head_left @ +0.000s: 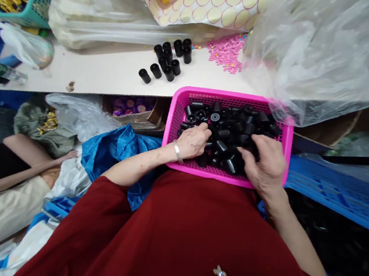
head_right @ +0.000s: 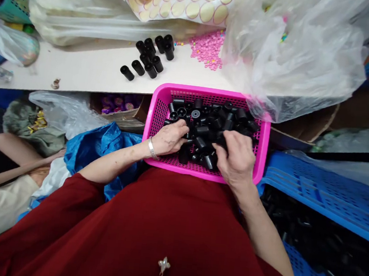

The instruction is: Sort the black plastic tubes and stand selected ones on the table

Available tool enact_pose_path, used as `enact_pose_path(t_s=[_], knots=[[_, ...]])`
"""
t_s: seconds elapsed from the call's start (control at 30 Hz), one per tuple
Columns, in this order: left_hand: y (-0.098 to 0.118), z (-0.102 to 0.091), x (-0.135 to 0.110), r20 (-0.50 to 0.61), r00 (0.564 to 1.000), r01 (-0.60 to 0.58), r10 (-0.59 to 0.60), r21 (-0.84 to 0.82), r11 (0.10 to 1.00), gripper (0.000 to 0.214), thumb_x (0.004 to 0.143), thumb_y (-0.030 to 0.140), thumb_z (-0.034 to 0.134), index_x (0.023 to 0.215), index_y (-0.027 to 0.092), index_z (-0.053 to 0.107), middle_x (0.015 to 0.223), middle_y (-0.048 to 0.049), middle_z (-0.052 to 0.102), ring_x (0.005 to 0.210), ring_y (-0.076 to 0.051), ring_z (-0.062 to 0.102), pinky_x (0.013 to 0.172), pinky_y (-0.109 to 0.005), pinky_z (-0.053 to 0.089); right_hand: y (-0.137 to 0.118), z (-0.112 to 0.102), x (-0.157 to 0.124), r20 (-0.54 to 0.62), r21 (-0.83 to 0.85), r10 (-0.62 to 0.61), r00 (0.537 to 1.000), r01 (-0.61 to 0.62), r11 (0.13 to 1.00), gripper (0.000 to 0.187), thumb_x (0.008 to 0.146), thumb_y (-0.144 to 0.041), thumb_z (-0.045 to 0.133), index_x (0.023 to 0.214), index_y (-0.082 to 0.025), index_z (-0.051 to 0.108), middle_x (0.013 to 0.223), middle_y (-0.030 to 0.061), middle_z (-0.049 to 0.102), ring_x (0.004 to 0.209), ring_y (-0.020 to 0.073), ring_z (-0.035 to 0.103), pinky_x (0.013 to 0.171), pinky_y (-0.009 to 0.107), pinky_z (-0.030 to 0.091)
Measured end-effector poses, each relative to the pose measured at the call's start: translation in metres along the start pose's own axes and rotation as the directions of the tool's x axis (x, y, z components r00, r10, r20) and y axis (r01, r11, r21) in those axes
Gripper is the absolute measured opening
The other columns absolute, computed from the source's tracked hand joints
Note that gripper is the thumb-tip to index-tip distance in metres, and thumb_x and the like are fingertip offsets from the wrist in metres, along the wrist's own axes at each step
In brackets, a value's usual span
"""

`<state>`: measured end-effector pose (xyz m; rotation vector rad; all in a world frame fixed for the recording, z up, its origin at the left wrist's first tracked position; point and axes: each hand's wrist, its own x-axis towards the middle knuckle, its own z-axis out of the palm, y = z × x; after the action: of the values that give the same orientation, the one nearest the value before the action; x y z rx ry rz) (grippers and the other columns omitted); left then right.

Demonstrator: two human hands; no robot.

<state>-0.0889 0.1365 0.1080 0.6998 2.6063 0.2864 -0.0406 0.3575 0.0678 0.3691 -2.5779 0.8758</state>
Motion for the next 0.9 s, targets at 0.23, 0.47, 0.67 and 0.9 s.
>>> enact_pose_path(t_s=[0.23, 0.47, 0.67, 0.9], knots=[[0.002, 0.006, -0.006, 0.026, 0.999, 0.037, -0.037, 0.004, 0.999, 0.017, 0.085, 0.022, 0.055, 0.098, 0.014, 0.065, 0.102, -0.0097, 0.060, 0.093, -0.023, 0.058, 0.075, -0.034, 0.046, -0.001, -0.014, -0.009, -0.060, 0.191, 0.223, 0.973, -0.208, 0.959, 0.033, 0.079, -0.033, 0.073, 0.111, -0.028, 0.065, 0.102, 0.0068, 0.067, 0.092, 0.0279, 0.065, 0.084, 0.049, 0.055], [0.009, 0.019, -0.004, -0.019, 0.990, -0.135, 0.143, 0.221, 0.966, 0.025, 0.087, 0.009, 0.041, 0.095, 0.013, 0.064, 0.109, -0.0141, 0.060, 0.100, -0.027, 0.055, 0.077, -0.039, 0.042, -0.016, 0.004, -0.015, 0.152, 0.484, 0.318, 0.936, -0.351, 0.801, 0.031, 0.081, -0.033, 0.068, 0.108, -0.023, 0.056, 0.101, 0.0050, 0.062, 0.095, 0.0209, 0.062, 0.088, 0.040, 0.053], [0.000, 0.005, -0.002, -0.258, 0.941, -0.301, 0.220, -0.339, 0.891, 0.015, 0.086, 0.018, 0.057, 0.099, 0.018, 0.064, 0.095, -0.0052, 0.066, 0.086, -0.017, 0.061, 0.079, -0.030, 0.049, -0.033, -0.011, 0.009, 0.270, 0.630, 0.219, 0.938, -0.344, 0.696, 0.023, 0.081, -0.024, 0.061, 0.103, -0.023, 0.054, 0.101, 0.0042, 0.062, 0.099, 0.0180, 0.061, 0.093, 0.037, 0.050], [0.033, -0.021, 0.025, -0.347, 0.927, -0.357, 0.142, -0.703, 0.615, 0.027, 0.072, 0.039, 0.074, 0.082, 0.015, 0.067, 0.071, 0.0005, 0.060, 0.056, -0.009, 0.047, 0.052, -0.023, 0.041, -0.037, -0.031, 0.036, 0.175, 0.578, 0.186, 0.967, -0.254, 0.775, 0.017, 0.080, -0.033, 0.069, 0.090, -0.021, 0.062, 0.086, 0.0018, 0.063, 0.079, 0.0163, 0.059, 0.075, 0.031, 0.050]])
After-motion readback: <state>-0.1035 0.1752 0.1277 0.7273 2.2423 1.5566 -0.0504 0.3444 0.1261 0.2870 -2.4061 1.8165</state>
